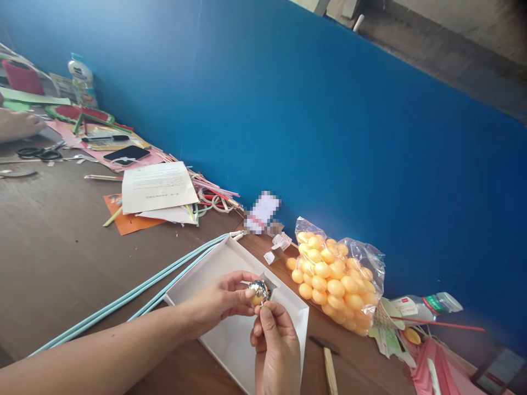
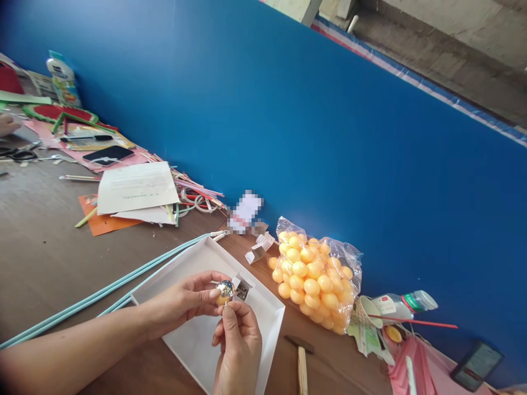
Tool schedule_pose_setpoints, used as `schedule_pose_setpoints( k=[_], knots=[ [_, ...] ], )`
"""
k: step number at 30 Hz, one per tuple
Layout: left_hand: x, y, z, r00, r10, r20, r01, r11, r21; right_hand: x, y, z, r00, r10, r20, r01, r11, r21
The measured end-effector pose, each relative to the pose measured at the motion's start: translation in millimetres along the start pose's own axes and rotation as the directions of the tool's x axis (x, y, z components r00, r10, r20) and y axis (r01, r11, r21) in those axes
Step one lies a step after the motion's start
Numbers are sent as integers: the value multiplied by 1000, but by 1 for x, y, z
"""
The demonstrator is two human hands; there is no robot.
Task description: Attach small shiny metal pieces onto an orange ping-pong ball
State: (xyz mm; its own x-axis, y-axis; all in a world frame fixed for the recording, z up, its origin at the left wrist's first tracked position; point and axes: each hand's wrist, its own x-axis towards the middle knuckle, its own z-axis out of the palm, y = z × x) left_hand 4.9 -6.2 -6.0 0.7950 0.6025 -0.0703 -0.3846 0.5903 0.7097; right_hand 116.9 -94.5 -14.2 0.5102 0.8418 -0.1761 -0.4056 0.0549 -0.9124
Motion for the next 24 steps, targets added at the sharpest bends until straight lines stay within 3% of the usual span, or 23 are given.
schedule_pose_setpoints(
  k=[24],
  knots=[
    [0,3,1,998,44,55,-48,996,78,-4,-2,5,1000,-4,-23,5,1000,24]
  ],
)
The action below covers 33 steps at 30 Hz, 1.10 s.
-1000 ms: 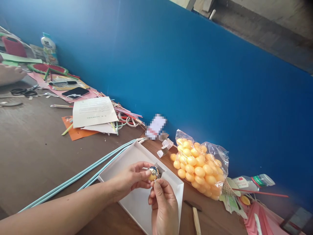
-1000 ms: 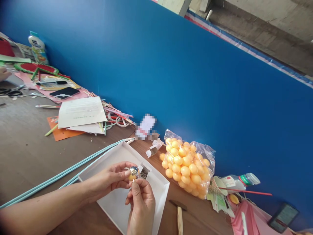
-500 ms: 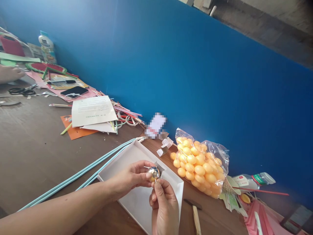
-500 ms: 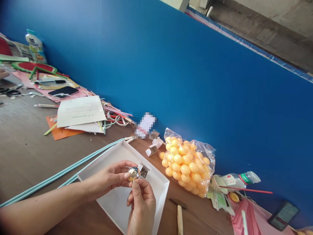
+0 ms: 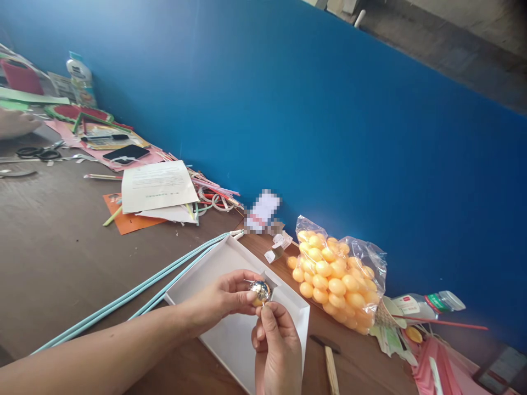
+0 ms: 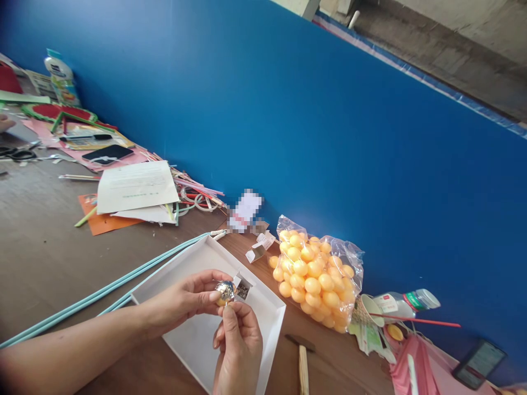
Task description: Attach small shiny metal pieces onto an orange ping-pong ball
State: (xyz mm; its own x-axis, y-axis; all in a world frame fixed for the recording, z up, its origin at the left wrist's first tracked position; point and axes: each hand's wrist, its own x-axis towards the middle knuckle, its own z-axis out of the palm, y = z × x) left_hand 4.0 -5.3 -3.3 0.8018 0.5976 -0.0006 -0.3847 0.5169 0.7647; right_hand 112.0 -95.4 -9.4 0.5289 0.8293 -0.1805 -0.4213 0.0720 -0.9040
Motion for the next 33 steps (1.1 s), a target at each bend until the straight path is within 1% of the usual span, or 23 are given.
schedule_pose_setpoints(
  k=[9,18,27,33],
  knots=[
    [0,0,1,1000,8,12,-8,1000,-11,-1,-2,1,1000,7,23,-8,1000,14],
    [-1,0,2,1000,-21,11,22,997,-75,-2,-1,2,999,12,35,-14,999,48],
    [0,0,2,1000,-15,4,15,998,-53,-2,-2,3,999,20,29,-21,999,48],
    [0,-2,1,1000,13,22,-13,999,-36,-3,-2,3,1000,24,17,-25,999,44]
  ],
)
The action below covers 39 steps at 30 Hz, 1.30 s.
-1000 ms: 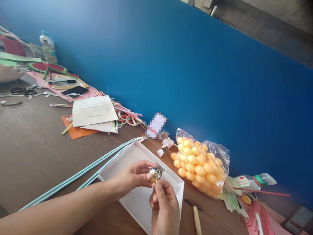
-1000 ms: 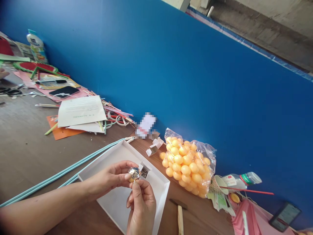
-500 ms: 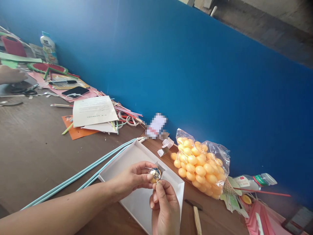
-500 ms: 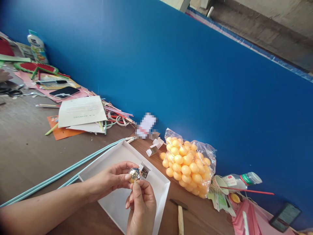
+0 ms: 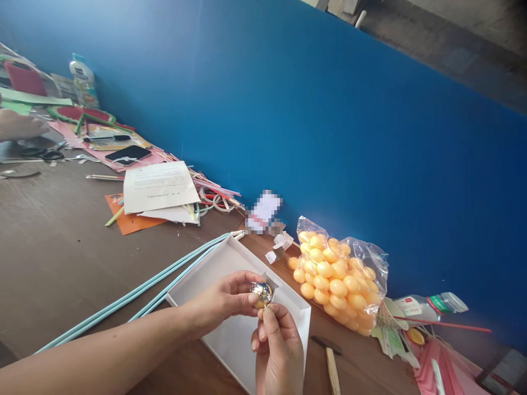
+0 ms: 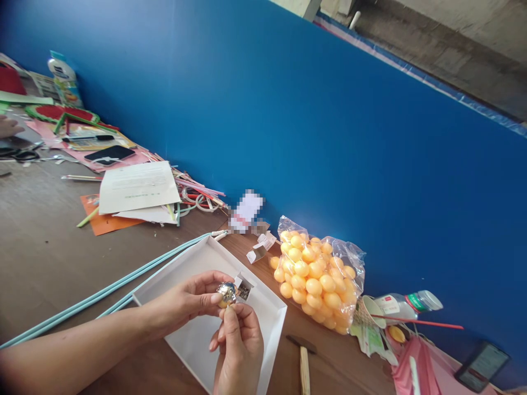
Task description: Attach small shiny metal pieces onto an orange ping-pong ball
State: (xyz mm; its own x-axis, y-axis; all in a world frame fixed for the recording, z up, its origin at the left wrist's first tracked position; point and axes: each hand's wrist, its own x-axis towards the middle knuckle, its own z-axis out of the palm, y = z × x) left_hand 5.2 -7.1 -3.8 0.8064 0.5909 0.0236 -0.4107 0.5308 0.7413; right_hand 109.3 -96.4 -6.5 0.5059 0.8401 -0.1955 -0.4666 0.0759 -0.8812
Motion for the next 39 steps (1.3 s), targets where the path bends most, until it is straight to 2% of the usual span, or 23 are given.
schedule_pose_setpoints(
  k=[8,22,39],
  knots=[
    [0,1,1,998,61,18,-62,996,61,-1,-1,0,1000,-16,-9,16,1000,-10],
    [1,0,0,995,97,26,-100,985,138,-1,-1,0,998,-68,16,68,997,-35],
    [-2,-1,3,997,77,-20,-73,985,157,-2,-3,1,997,-72,28,73,996,-50]
  ],
)
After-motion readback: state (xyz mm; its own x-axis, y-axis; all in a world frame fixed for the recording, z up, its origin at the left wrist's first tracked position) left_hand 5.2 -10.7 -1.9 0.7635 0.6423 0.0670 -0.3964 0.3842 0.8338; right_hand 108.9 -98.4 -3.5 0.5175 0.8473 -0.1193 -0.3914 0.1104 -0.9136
